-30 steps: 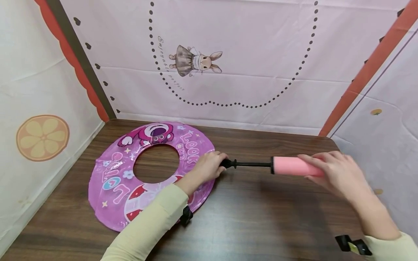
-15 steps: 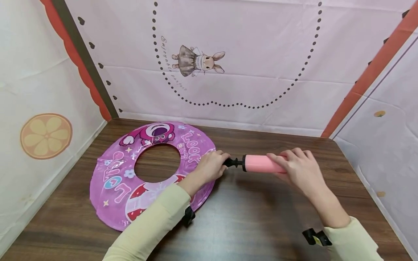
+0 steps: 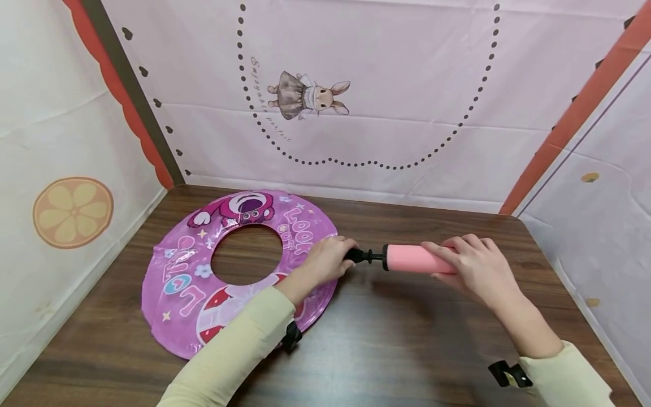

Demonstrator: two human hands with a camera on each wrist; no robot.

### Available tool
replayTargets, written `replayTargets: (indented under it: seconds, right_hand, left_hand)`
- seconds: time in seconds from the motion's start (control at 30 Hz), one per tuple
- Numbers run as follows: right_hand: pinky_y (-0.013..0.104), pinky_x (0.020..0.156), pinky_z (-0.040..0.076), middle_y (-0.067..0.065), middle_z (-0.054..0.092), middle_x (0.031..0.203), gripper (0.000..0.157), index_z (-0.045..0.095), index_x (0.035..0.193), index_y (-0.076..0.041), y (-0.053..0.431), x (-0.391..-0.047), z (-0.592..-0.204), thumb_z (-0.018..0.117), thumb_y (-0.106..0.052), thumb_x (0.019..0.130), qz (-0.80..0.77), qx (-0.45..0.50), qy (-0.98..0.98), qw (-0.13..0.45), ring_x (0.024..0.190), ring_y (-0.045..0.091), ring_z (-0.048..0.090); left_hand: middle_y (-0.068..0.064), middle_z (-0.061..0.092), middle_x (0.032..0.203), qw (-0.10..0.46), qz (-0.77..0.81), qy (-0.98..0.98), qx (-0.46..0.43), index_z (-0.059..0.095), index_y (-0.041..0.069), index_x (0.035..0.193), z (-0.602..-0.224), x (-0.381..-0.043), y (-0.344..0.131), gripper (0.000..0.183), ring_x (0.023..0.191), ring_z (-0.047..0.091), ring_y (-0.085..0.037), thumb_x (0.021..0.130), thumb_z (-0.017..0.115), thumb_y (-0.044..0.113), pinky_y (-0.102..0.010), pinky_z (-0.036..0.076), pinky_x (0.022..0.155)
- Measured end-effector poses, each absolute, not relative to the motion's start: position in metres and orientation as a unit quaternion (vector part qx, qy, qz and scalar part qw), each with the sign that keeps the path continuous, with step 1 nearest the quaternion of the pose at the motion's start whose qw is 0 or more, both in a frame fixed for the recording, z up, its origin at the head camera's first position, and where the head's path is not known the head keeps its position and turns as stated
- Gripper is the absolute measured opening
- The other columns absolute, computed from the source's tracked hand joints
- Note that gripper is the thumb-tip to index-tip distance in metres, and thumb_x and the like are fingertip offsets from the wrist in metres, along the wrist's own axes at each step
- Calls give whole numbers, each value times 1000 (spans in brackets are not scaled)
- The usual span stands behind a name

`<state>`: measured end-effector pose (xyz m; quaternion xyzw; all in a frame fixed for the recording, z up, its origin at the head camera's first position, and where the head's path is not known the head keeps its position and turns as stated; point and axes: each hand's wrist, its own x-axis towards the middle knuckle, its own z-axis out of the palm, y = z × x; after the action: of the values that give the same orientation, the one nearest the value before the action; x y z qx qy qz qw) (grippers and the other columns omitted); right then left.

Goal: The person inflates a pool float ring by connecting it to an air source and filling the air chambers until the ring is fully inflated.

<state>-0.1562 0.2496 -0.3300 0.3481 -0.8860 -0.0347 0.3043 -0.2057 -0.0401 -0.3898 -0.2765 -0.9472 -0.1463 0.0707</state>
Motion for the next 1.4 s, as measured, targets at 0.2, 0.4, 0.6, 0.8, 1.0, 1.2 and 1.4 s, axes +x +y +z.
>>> replayTargets:
  seconds: [0.2,0.4,0.6,0.8,1.0,1.2,1.4]
  right_hand:
    - [48,66,42,9,65,91,67,61,117,-22,285,-147,-317,24,-68,86,-24,317,-907,277,85,33,56]
    - [52,68,42,11,65,92,72,63,114,-20,303,-141,-308,23,-72,84,-24,294,-915,277,84,35,57]
    - [45,61,41,9,65,87,57,63,115,-19,263,-152,-324,41,-63,86,-36,338,-896,286,80,32,57]
    - [43,62,43,9,64,85,61,65,112,-20,229,-160,-335,85,-36,57,-56,339,-896,282,82,30,57]
    - [43,63,43,7,64,87,60,64,113,-22,223,-162,-338,83,-38,59,-55,340,-895,284,83,29,57]
    - [44,63,42,6,63,89,55,62,116,-23,241,-158,-332,76,-45,68,-42,349,-890,290,84,29,57]
    - [47,64,42,8,65,89,71,61,117,-22,271,-148,-322,17,-67,86,-25,323,-905,275,82,32,57]
  left_hand:
    - [-5,65,105,69,-136,-948,-278,62,14,115,-392,-207,-42,37,92,63,-23,81,70,26,-36,52,78]
    - [-6,65,105,87,-116,-949,-281,62,14,115,-394,-206,-45,38,91,63,-22,81,70,26,-35,52,78]
    - [-6,65,102,125,-87,-940,-306,62,14,115,-394,-204,-41,37,84,64,-22,81,69,27,-34,53,73]
    - [-6,65,98,138,-95,-937,-307,63,13,112,-396,-201,-40,36,80,63,-21,79,70,24,-32,53,71]
    - [-5,65,97,124,-125,-938,-299,64,13,110,-396,-201,-40,35,83,63,-21,79,71,24,-34,52,72]
    - [-5,66,99,90,-148,-941,-291,63,13,111,-393,-202,-40,35,86,63,-20,79,71,25,-34,52,75]
    - [-5,65,100,81,-136,-944,-291,63,14,113,-391,-203,-39,36,86,63,-21,80,71,26,-35,52,75]
